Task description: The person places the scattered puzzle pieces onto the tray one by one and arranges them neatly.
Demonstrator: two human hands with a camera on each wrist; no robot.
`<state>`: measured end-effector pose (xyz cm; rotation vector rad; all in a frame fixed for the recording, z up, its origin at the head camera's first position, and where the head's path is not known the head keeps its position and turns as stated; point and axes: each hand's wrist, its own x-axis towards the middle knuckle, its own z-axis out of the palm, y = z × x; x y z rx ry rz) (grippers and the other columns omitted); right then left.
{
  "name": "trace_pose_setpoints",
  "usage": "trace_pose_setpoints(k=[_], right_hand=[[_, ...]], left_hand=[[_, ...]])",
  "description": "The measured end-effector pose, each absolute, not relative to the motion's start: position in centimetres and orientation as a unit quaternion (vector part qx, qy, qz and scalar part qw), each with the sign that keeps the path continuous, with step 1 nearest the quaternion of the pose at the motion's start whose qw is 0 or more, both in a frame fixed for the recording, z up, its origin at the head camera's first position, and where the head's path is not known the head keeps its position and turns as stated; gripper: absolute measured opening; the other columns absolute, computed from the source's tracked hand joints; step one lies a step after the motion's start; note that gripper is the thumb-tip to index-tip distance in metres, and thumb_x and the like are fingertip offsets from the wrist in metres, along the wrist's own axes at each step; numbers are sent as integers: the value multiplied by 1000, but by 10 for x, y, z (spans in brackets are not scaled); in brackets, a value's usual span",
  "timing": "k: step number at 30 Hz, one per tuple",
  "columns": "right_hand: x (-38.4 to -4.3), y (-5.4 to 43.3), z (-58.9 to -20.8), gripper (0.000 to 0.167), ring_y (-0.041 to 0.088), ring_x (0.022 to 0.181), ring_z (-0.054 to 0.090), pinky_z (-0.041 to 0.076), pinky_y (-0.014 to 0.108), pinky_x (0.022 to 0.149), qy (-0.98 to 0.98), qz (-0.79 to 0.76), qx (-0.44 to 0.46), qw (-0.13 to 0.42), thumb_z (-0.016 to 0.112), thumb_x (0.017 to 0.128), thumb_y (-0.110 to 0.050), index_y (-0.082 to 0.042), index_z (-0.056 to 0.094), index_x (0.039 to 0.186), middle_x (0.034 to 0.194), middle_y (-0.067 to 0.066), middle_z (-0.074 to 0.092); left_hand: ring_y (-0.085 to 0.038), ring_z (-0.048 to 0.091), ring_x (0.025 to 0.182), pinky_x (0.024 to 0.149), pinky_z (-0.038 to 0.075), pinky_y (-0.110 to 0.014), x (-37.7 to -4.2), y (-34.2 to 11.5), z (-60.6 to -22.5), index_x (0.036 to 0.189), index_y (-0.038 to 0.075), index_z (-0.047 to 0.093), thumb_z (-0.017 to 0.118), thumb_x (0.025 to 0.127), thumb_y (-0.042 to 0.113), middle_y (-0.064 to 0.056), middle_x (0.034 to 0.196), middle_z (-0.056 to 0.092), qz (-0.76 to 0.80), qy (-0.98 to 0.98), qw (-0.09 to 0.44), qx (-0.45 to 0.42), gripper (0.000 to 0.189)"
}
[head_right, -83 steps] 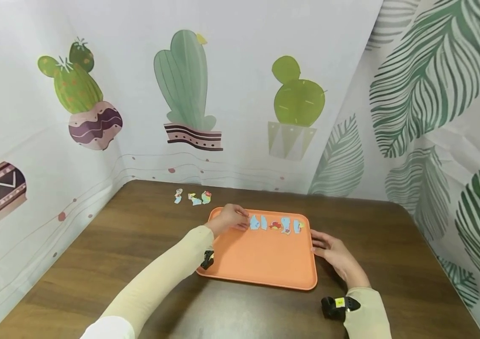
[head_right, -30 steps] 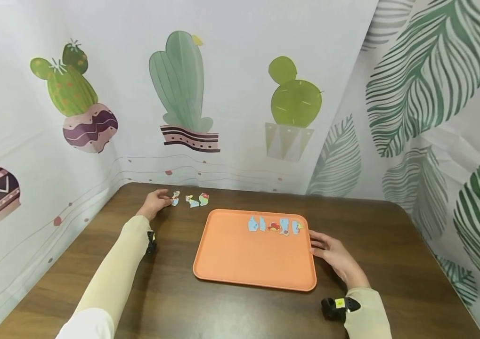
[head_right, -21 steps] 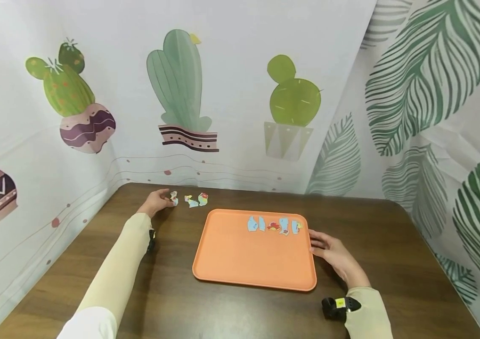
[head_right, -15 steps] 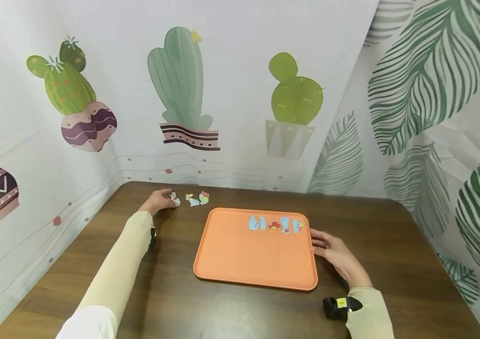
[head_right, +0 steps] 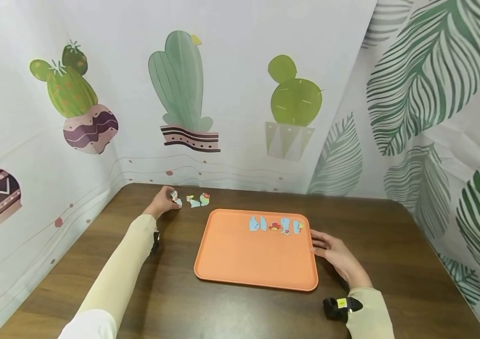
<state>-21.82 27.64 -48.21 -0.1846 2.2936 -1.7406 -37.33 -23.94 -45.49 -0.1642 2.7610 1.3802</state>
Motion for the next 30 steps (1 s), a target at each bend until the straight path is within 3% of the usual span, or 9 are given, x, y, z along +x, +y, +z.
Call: trace_pose_setpoints(k=[8,14,18,22,30], right_hand=[[-220,276,-481,65,42,129,39,50,19,88,784,-604,-69,127,60,94,-8,7,27,148,145,32,34],[-220,275,-482,65,43,130,38,50,18,88,784,-605,-64,127,61,94,-8,7,27,148,145,32,34],[-220,275,-484,65,44,131,37,50,19,88,781,-607,-66,131,60,94,-7,7,26,148,145,32,33],[-220,276,-484,65,44,131,37,50,20,89,782,-606,-66,129,60,94,-8,7,26,148,145,32,34],[-220,277,-485,66,43,131,38,50,21,89,786,-601,-62,132,60,95,-10,6,26,148,145,32,34]], left_hand=[[-24,53,68,57,47,-32,-377,-236,-463,131,1,41,64,77,-14,-22,94,57,454,888,-46,-59,60],[-20,57,56,55,57,-33,-378,-235,-467,130,-1,45,57,79,-17,-19,83,53,534,839,-67,-73,55],[-16,54,58,58,59,-31,-367,-230,-462,138,-1,39,52,83,-18,-16,87,48,593,800,-40,-85,59],[-17,58,66,65,60,-32,-363,-225,-460,141,0,35,50,88,-17,-21,98,52,637,766,-21,-82,58],[-24,63,69,70,60,-39,-360,-207,-465,130,1,40,56,84,-19,-25,96,54,689,724,-1,-32,52]])
